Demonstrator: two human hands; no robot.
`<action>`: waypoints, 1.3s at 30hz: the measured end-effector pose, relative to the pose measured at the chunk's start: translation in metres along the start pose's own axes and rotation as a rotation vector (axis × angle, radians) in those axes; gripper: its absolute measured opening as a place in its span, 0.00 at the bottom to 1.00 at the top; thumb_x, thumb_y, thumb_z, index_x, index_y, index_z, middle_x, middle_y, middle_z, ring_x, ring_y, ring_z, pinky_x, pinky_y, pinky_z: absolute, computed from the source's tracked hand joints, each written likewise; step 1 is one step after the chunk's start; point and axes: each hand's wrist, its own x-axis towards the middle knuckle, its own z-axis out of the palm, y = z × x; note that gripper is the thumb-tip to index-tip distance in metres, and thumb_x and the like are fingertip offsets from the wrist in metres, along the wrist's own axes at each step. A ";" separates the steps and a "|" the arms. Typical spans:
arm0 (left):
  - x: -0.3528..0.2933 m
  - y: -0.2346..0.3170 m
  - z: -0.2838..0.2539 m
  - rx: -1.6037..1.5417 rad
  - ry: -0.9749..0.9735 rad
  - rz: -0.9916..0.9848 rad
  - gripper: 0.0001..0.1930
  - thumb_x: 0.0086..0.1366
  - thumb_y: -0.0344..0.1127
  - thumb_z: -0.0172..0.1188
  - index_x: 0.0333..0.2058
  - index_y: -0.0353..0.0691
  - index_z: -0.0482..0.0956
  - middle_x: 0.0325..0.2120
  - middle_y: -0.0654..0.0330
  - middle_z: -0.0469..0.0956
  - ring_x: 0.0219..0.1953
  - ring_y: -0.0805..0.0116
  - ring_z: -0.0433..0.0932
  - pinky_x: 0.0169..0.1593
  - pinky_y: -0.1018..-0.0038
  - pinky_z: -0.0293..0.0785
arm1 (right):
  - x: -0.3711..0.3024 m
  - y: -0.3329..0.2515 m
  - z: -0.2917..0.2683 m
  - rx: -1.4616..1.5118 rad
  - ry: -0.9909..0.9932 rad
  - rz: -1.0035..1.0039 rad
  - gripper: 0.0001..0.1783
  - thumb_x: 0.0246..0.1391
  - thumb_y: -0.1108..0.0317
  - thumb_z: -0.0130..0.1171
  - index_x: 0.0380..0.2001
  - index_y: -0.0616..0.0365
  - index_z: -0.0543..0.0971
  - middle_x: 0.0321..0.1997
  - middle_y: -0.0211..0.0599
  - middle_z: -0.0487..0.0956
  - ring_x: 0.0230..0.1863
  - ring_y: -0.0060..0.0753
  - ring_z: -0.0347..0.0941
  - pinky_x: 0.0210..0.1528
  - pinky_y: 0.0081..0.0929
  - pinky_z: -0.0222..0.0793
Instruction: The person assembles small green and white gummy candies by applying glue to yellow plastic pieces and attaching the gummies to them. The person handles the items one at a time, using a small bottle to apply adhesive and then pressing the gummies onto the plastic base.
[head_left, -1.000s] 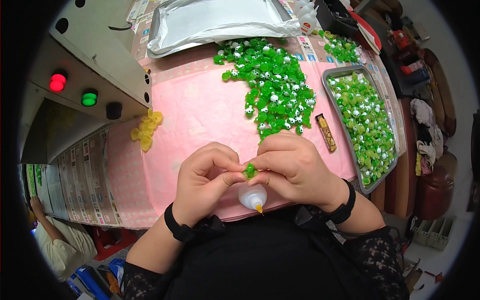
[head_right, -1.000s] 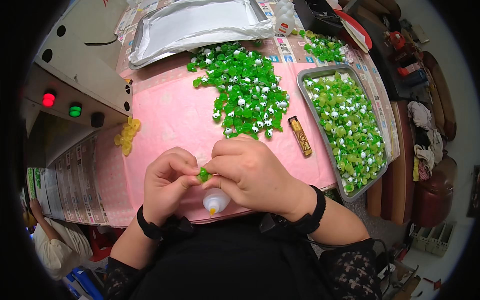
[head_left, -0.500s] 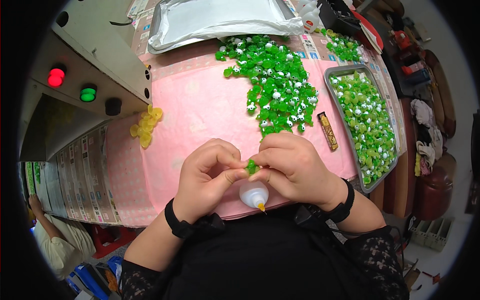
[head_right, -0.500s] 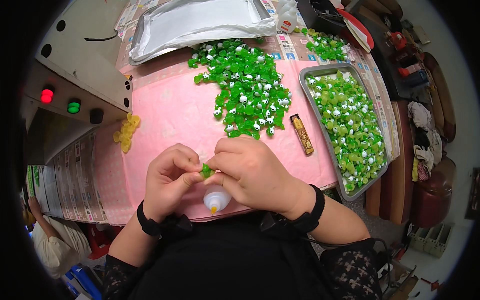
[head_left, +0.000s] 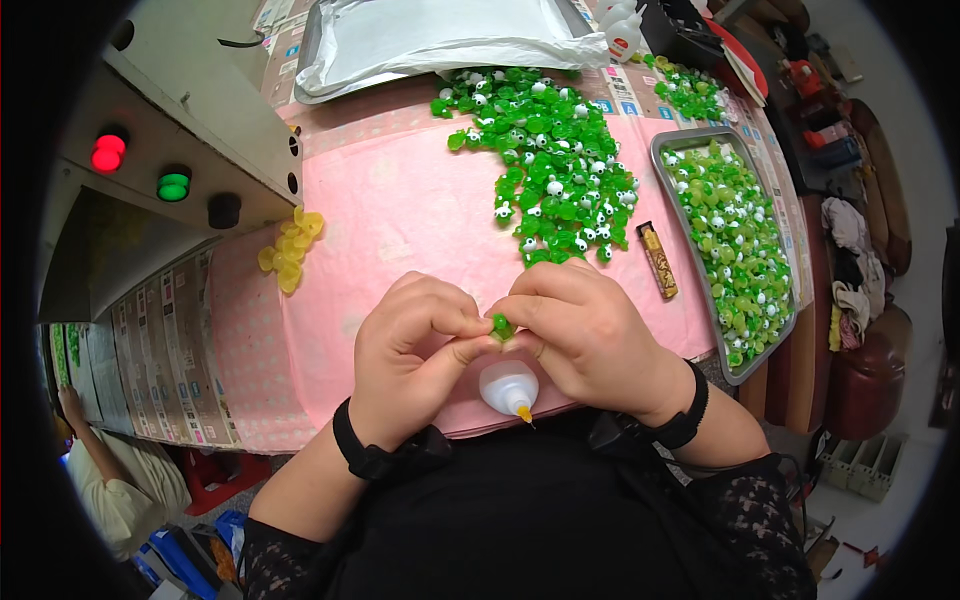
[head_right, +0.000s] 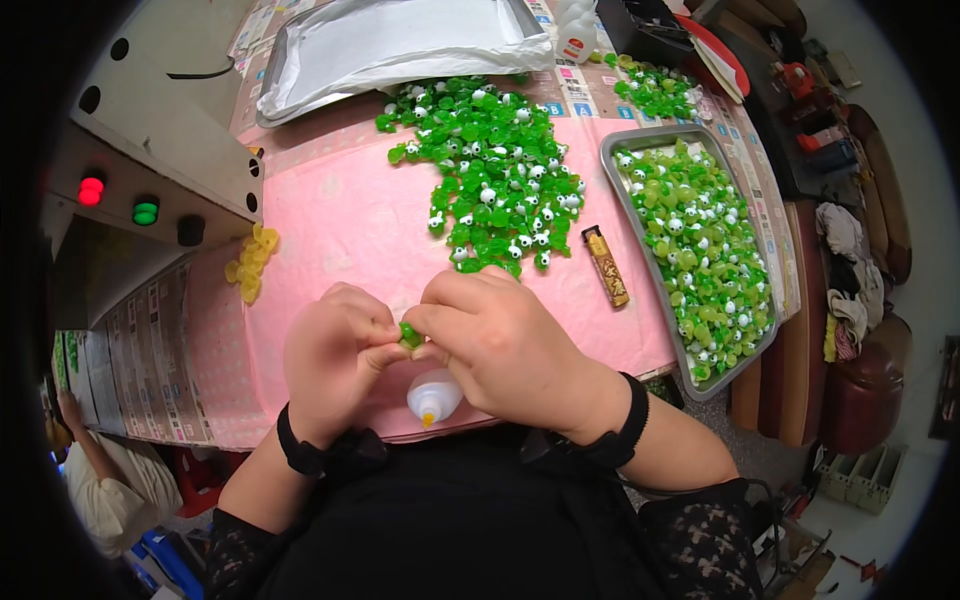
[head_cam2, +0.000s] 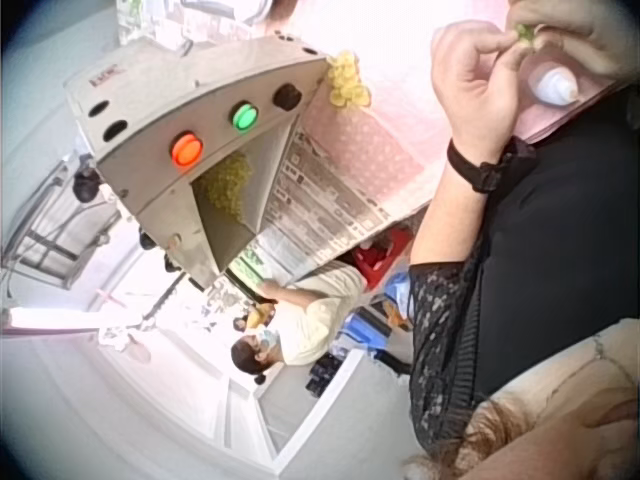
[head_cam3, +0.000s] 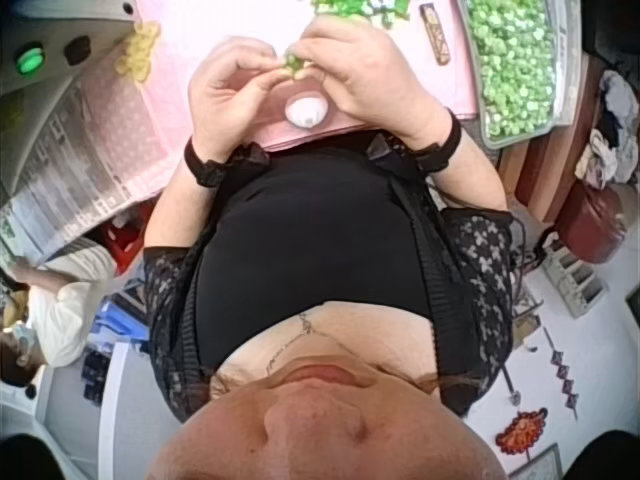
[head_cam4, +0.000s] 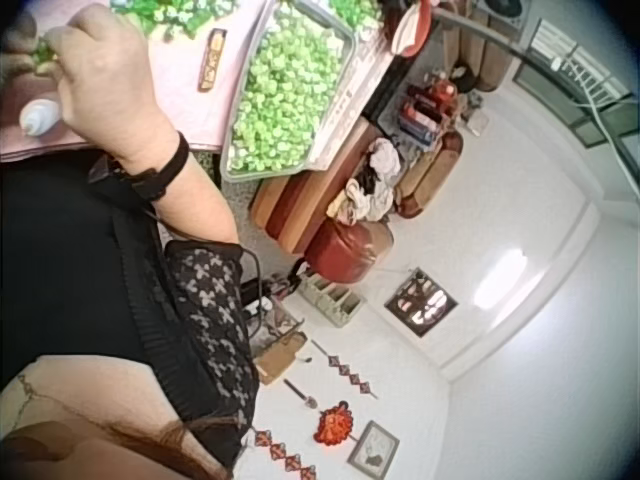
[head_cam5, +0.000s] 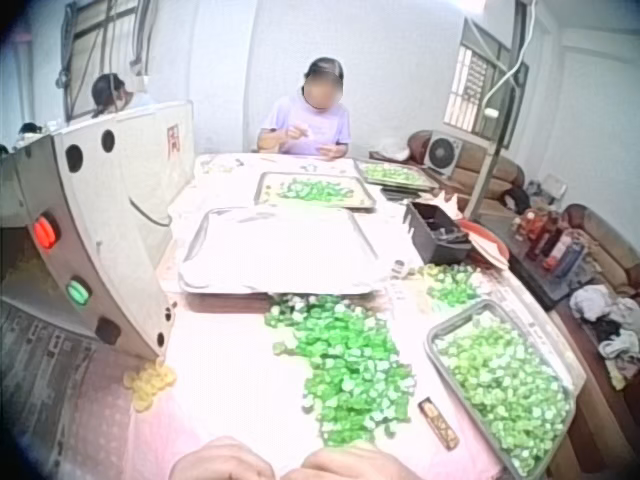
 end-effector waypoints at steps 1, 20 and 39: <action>0.000 -0.001 -0.001 -0.005 -0.006 -0.004 0.05 0.51 0.24 0.68 0.25 0.38 0.79 0.26 0.60 0.78 0.30 0.68 0.74 0.39 0.73 0.68 | 0.000 0.000 0.001 -0.016 0.013 -0.011 0.13 0.38 0.75 0.65 0.32 0.58 0.78 0.31 0.36 0.74 0.30 0.41 0.71 0.33 0.35 0.64; 0.000 -0.006 -0.007 -0.280 -0.166 -0.190 0.05 0.52 0.22 0.67 0.27 0.38 0.81 0.29 0.62 0.78 0.35 0.71 0.74 0.40 0.75 0.70 | 0.004 0.006 -0.016 0.067 -0.135 -0.076 0.06 0.43 0.74 0.63 0.28 0.58 0.80 0.25 0.35 0.73 0.29 0.40 0.73 0.32 0.35 0.68; 0.001 -0.006 -0.008 -0.085 -0.180 -0.070 0.05 0.50 0.24 0.66 0.25 0.39 0.78 0.27 0.61 0.78 0.34 0.66 0.75 0.42 0.71 0.69 | 0.002 0.008 -0.011 0.027 -0.116 -0.118 0.05 0.43 0.74 0.63 0.27 0.58 0.80 0.23 0.35 0.71 0.28 0.40 0.72 0.32 0.35 0.67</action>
